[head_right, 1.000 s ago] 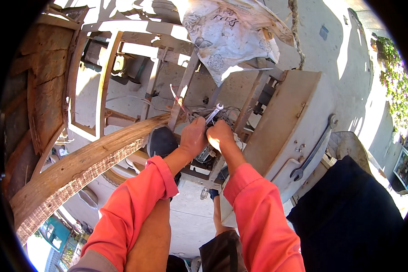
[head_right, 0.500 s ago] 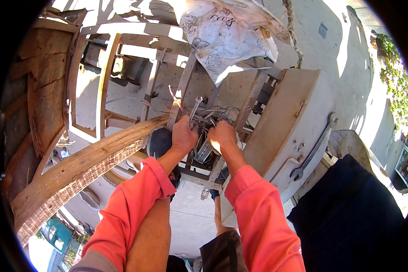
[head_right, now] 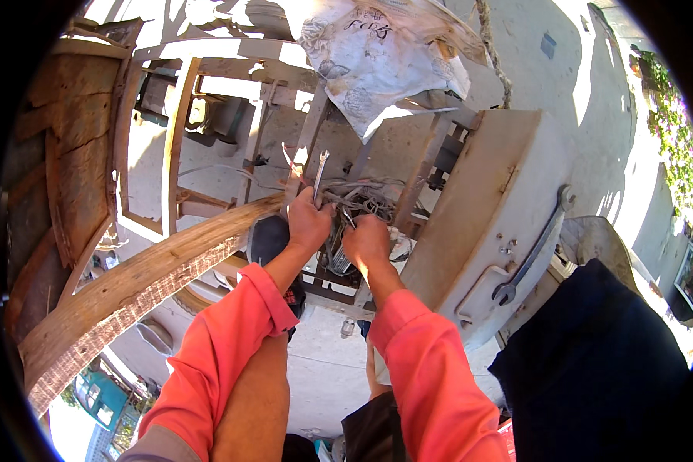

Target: The person uses a wrench to tighten bolts on a mechanical component mounted on a wooden cart. They repeatedly adjust the tool and reposition their hands to access different fasteners on the machinery.

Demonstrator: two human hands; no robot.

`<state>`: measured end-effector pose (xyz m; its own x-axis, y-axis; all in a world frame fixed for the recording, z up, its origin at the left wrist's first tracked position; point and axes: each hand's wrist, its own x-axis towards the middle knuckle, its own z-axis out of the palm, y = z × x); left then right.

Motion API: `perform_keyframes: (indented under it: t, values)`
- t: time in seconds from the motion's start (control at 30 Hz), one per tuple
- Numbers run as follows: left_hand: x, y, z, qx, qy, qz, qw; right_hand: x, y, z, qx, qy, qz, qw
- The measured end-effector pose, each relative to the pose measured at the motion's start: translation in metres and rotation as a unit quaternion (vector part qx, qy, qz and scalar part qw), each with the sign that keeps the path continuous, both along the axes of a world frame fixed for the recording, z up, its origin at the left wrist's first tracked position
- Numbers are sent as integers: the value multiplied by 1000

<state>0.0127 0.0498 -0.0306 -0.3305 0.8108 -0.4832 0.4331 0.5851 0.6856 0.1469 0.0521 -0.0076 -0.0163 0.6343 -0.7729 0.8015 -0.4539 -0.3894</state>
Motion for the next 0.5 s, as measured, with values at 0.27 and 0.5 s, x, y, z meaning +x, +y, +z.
perform_keyframes:
  t: [0.27, 0.5]
  values:
    - [12, 5, 2, 21, -36, -47, 998, 3, -14, -4, 42, 17, -39, 998]
    - [7, 0, -2, -3, -62, -104, 993, 5, -2, 3, 9, 26, -61, 998]
